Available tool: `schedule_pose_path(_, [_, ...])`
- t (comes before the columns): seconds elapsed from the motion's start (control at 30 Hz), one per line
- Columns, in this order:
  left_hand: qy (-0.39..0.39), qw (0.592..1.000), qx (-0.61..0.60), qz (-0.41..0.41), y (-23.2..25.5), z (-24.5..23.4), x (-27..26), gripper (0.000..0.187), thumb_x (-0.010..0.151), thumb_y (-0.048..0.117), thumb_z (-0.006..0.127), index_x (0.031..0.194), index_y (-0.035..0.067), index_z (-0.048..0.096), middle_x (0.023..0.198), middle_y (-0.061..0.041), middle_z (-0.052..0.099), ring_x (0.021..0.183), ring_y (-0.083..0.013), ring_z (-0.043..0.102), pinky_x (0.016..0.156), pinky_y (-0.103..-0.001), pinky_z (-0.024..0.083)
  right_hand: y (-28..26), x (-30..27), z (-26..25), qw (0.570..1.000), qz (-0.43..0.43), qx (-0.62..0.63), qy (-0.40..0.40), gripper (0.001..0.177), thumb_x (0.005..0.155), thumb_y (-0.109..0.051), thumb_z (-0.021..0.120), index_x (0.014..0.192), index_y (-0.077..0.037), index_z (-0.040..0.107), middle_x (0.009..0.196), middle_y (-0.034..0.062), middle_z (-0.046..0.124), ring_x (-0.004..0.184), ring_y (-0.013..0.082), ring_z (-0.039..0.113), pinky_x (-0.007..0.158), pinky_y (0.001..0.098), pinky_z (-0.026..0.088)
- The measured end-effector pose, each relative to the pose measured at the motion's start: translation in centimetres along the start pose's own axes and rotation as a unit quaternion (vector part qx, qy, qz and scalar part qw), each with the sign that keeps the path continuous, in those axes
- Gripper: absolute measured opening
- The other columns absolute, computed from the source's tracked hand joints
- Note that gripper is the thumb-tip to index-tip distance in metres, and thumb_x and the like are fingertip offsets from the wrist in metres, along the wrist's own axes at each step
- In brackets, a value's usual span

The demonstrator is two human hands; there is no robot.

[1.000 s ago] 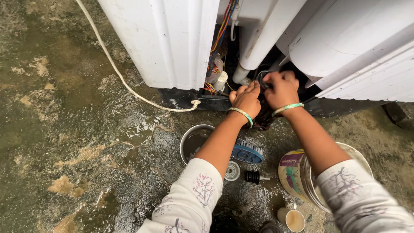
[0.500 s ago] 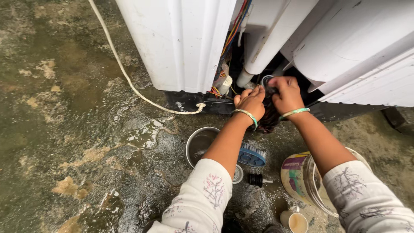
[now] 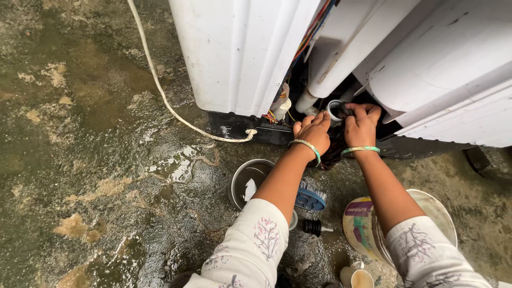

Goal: The person works on the interior components of a washing machine, handling a metal container, a blue plastic part, and wires while pouring water.

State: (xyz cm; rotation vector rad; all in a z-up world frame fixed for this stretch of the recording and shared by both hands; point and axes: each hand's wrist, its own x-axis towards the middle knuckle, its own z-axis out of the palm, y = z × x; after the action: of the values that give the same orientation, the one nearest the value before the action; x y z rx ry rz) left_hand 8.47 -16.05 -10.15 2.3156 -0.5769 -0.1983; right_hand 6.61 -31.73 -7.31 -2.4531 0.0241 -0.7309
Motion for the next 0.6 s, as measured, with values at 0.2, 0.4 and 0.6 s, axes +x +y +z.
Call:
schedule_pose_path(0.2, [-0.012,0.999,-0.045,-0.019,0.4,-0.8,0.0,0.079,0.087,0.009,0.054,0.161,0.012,0.024,0.167,-0.005,0.027,0.143,-0.0259,0.035,0.113,-0.052,0.02,-1.2,0.4,-0.6,0.991,-0.05,-0.121,-0.027,0.021,0.092,-0.014,0.074,0.111,-0.005,0.074,0.118,0.019,0.064,0.107,0.0415,0.058,0.096,0.0481,0.047])
schedule_pose_path(0.4, [-0.017,0.999,-0.025,-0.023,0.7,-0.6,0.1,0.077,0.088,0.011,0.054,0.16,0.013,0.026,0.168,-0.003,0.026,0.142,-0.0243,0.037,0.114,-0.05,0.021,-0.9,1.7,0.5,0.991,-0.046,-0.127,-0.001,0.015,0.093,-0.01,0.072,0.107,-0.006,0.074,0.112,0.0151,0.07,0.105,0.04,0.06,0.095,0.0495,0.048])
schedule_pose_path(0.6, [-0.005,1.0,-0.019,-0.025,0.7,-0.2,0.1,0.077,0.086,0.009,0.053,0.159,0.013,0.029,0.168,-0.003,0.028,0.14,-0.0238,0.04,0.113,-0.049,0.021,-2.1,2.2,1.1,0.985,-0.076,-0.153,0.022,0.016,0.089,-0.006,0.072,0.105,-0.009,0.076,0.108,0.0131,0.07,0.104,0.0387,0.061,0.092,0.0479,0.051])
